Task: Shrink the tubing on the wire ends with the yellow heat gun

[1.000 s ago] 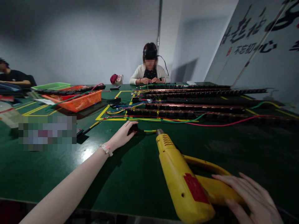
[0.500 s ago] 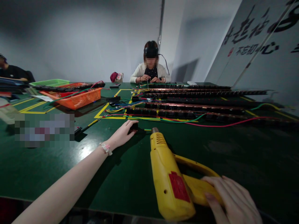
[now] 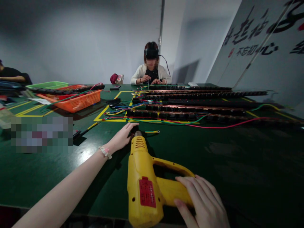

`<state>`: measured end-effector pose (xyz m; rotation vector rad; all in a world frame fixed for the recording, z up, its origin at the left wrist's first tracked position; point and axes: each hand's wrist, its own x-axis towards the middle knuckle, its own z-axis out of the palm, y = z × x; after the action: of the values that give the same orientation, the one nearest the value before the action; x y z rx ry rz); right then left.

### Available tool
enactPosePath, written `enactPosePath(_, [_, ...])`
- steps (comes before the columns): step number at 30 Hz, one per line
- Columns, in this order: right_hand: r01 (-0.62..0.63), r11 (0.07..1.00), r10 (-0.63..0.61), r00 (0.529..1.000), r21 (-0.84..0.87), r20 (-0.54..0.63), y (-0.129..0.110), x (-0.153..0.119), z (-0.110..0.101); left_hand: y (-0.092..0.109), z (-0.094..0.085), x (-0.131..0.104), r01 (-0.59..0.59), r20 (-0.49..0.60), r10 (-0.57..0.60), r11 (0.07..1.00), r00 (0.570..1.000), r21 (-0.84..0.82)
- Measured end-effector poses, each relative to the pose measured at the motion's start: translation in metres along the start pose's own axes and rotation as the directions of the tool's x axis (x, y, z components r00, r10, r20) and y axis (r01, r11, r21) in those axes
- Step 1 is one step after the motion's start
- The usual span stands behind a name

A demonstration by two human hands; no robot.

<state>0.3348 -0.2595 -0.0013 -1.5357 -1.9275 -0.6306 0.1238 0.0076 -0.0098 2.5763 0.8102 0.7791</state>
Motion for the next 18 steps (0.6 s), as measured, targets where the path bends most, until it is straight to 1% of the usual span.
enactPosePath(5, [0.008,1.0,-0.009,0.999,0.029,0.034,0.006,-0.005,-0.001,0.004,-0.002,-0.002,0.011,0.006,-0.011,1.0,1.0,0.008])
enactPosePath(10, [0.029,0.999,-0.029,0.999,0.016,0.015,0.01,-0.005,-0.002,0.005,-0.003,-0.003,0.011,0.009,-0.011,1.0,1.0,0.012])
enactPosePath(14, [0.022,0.999,-0.021,0.999,-0.029,0.04,0.017,-0.007,-0.004,0.005,-0.003,-0.003,0.009,0.004,-0.009,1.0,1.0,0.017])
enactPosePath(18, [0.0,0.995,0.005,0.999,-0.096,0.052,0.03,-0.016,-0.008,0.006,-0.003,-0.004,0.003,-0.005,-0.003,1.0,1.0,0.025])
